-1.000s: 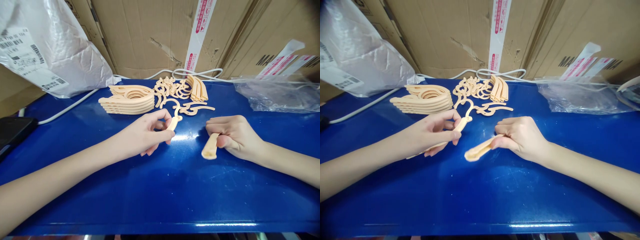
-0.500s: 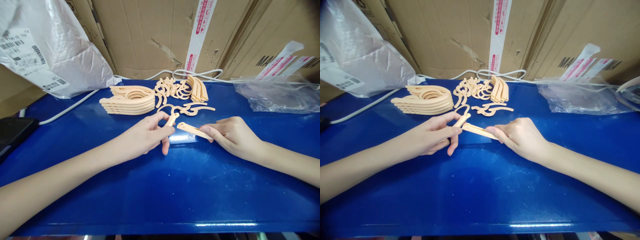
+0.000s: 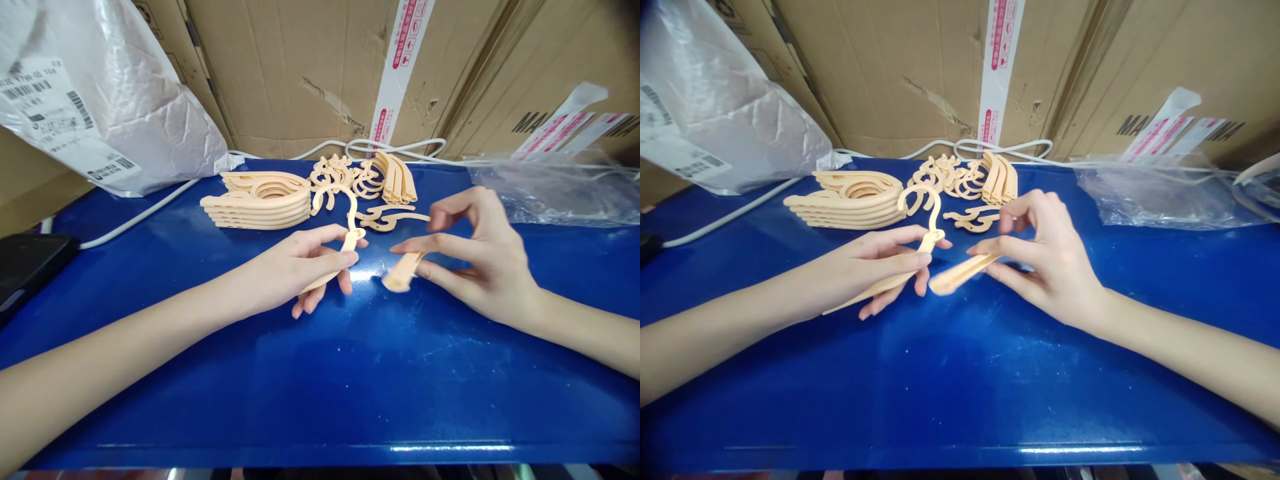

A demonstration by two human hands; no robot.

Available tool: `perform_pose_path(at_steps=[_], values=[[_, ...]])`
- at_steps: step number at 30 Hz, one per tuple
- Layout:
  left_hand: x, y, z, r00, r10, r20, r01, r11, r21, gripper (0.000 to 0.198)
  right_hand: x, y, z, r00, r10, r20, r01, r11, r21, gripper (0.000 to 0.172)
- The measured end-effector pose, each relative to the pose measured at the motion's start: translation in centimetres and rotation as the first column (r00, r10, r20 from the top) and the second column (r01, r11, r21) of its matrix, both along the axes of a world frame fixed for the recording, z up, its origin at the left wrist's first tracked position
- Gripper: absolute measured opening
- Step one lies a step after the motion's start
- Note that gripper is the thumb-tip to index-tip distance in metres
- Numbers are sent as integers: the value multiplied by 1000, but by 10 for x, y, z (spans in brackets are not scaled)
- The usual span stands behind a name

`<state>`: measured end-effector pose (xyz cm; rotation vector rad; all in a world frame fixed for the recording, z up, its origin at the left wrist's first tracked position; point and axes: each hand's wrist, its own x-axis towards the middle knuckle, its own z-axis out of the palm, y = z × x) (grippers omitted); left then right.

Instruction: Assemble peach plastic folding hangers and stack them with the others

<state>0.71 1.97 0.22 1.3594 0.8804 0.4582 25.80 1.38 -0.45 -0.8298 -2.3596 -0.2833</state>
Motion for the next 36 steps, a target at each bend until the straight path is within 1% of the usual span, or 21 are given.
perform_pose_path(at_steps=[1,2,4,6,8,9,10,12,13,15,17,21,22,23,24,26,28,30,33,36], values=[[0,0,-1,1000,-2,16,2,1000,-5,25,0,-1,1,999,-10,32,9,999,33,12],[0,0,-2,1000,-3,26,3,1000,-11,24,1,-1,1,998,6,58,-8,999,42,14],[-1,0,-1,999,3,38,-2,1000,-23,25,1,-2,-1,992,108,71,-107,994,-19,16],[-1,-2,0,999,27,39,-26,999,-35,29,1,-2,-3,981,192,3,-191,977,-93,15],[-2,-2,2,998,57,39,-55,997,-48,32,0,0,-7,975,201,-92,-213,966,-147,18],[-2,-3,3,997,62,41,-60,997,-53,33,0,1,-9,971,200,-127,-221,960,-174,22],[-3,-2,3,997,57,43,-55,997,-58,32,0,2,-10,967,206,-149,-237,944,-230,30],[-4,-1,3,998,27,57,-23,997,-72,31,0,4,-11,954,230,-190,-284,899,-333,43],[-4,0,2,998,12,65,-7,997,-75,30,1,5,-11,951,230,-205,-294,877,-381,45],[-3,1,0,997,-4,79,10,997,-77,28,3,6,-9,956,206,-210,-281,851,-444,40],[-3,2,0,997,4,82,2,997,-75,26,4,5,-6,957,174,-233,-267,842,-468,32],[-1,1,2,999,17,49,-13,997,-74,17,4,4,-6,945,104,-310,-248,845,-474,6],[-1,0,3,999,17,41,-14,997,-69,15,3,5,-8,946,102,-309,-248,842,-480,4],[-1,0,4,999,16,34,-14,998,-64,14,2,5,-11,945,105,-309,-251,839,-482,10],[-2,0,4,999,15,30,-13,998,-58,13,1,5,-13,945,121,-304,-260,841,-474,16],[-2,-1,4,1000,17,26,-16,999,-39,11,0,5,-17,964,120,-239,-220,865,-450,25],[-2,-1,5,1000,26,11,-25,1000,-18,14,0,4,-17,979,115,-169,-179,885,-431,29],[-1,-2,5,999,45,-10,-45,999,-6,19,0,4,-14,986,124,-116,-163,882,-443,25],[-1,-3,8,998,64,-26,-64,998,-7,21,-1,3,-8,984,177,-14,-162,869,-467,20],[-1,-3,9,998,62,-5,-62,998,-12,23,-1,2,-5,975,222,21,-187,867,-463,20]])
